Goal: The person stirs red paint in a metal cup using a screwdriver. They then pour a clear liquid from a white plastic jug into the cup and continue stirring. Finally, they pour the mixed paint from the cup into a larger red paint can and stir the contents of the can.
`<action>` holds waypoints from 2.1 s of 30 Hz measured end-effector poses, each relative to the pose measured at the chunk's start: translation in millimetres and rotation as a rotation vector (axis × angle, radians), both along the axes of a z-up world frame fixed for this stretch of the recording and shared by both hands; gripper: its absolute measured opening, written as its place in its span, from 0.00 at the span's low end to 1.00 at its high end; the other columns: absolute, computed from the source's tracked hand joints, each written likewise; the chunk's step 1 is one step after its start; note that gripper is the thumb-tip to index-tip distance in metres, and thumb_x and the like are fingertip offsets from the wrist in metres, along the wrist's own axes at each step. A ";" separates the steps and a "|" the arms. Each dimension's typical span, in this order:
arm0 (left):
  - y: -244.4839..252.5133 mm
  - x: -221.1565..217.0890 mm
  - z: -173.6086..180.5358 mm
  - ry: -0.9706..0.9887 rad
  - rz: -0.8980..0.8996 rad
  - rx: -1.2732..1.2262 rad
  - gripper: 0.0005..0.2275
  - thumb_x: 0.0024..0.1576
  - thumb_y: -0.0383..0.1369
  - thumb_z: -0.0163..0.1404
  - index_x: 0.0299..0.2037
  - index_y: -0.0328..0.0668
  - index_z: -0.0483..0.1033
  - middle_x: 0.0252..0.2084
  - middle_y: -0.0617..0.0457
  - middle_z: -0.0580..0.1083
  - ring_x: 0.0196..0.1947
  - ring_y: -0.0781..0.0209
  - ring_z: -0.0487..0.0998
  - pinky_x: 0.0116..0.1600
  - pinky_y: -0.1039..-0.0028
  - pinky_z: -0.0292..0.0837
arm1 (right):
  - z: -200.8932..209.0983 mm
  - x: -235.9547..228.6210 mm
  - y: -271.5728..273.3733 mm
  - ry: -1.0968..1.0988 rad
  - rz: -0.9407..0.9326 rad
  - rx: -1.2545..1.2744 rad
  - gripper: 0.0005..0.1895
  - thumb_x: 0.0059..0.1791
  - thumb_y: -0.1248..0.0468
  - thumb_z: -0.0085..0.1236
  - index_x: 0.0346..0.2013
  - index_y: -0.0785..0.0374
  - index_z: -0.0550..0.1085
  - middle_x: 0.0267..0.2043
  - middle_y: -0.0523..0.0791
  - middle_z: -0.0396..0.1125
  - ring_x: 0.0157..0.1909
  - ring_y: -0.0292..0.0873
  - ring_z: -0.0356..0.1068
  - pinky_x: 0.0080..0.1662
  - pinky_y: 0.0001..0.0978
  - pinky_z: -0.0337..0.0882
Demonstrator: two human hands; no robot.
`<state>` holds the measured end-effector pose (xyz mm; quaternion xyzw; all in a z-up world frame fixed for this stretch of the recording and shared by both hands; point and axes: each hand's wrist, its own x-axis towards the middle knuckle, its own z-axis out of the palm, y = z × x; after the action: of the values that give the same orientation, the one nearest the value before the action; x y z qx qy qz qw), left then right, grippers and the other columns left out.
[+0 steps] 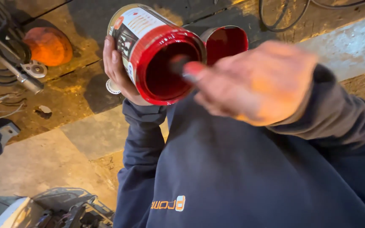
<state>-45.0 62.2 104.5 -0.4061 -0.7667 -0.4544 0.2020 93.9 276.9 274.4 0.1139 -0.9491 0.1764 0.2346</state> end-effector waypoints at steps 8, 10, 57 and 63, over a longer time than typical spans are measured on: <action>-5.8 0.8 -4.7 -0.029 0.005 -0.061 0.38 0.61 0.39 0.66 0.74 0.48 0.51 0.73 0.44 0.60 0.71 0.47 0.66 0.75 0.62 0.67 | -1.9 3.6 2.6 -0.009 -0.097 -0.015 0.16 0.45 0.61 0.69 0.45 0.62 0.80 0.28 0.40 0.70 0.25 0.40 0.69 0.28 0.30 0.65; -3.2 0.1 -3.3 -0.042 -0.003 -0.038 0.38 0.61 0.39 0.66 0.74 0.48 0.52 0.73 0.44 0.61 0.72 0.46 0.66 0.75 0.62 0.67 | -2.8 -2.9 -1.0 0.055 0.113 -0.084 0.17 0.45 0.60 0.73 0.45 0.62 0.80 0.28 0.39 0.69 0.24 0.38 0.70 0.27 0.28 0.63; -1.7 7.3 -0.6 0.032 0.021 -0.040 0.39 0.57 0.41 0.66 0.73 0.46 0.53 0.72 0.44 0.62 0.71 0.45 0.67 0.73 0.60 0.67 | -2.9 12.3 3.1 0.059 0.117 -0.019 0.15 0.46 0.61 0.68 0.45 0.60 0.79 0.27 0.37 0.68 0.24 0.35 0.65 0.26 0.28 0.60; -3.1 6.2 3.9 -0.019 0.007 -0.032 0.39 0.58 0.41 0.66 0.74 0.48 0.52 0.74 0.45 0.60 0.72 0.47 0.66 0.74 0.61 0.67 | -1.0 5.0 2.9 0.128 0.062 0.049 0.13 0.45 0.64 0.69 0.43 0.59 0.80 0.26 0.38 0.66 0.24 0.35 0.66 0.26 0.27 0.62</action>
<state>-38.8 59.1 108.4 -0.4020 -0.7773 -0.4453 0.1897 99.0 279.8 273.3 0.1599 -0.9323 0.1525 0.2865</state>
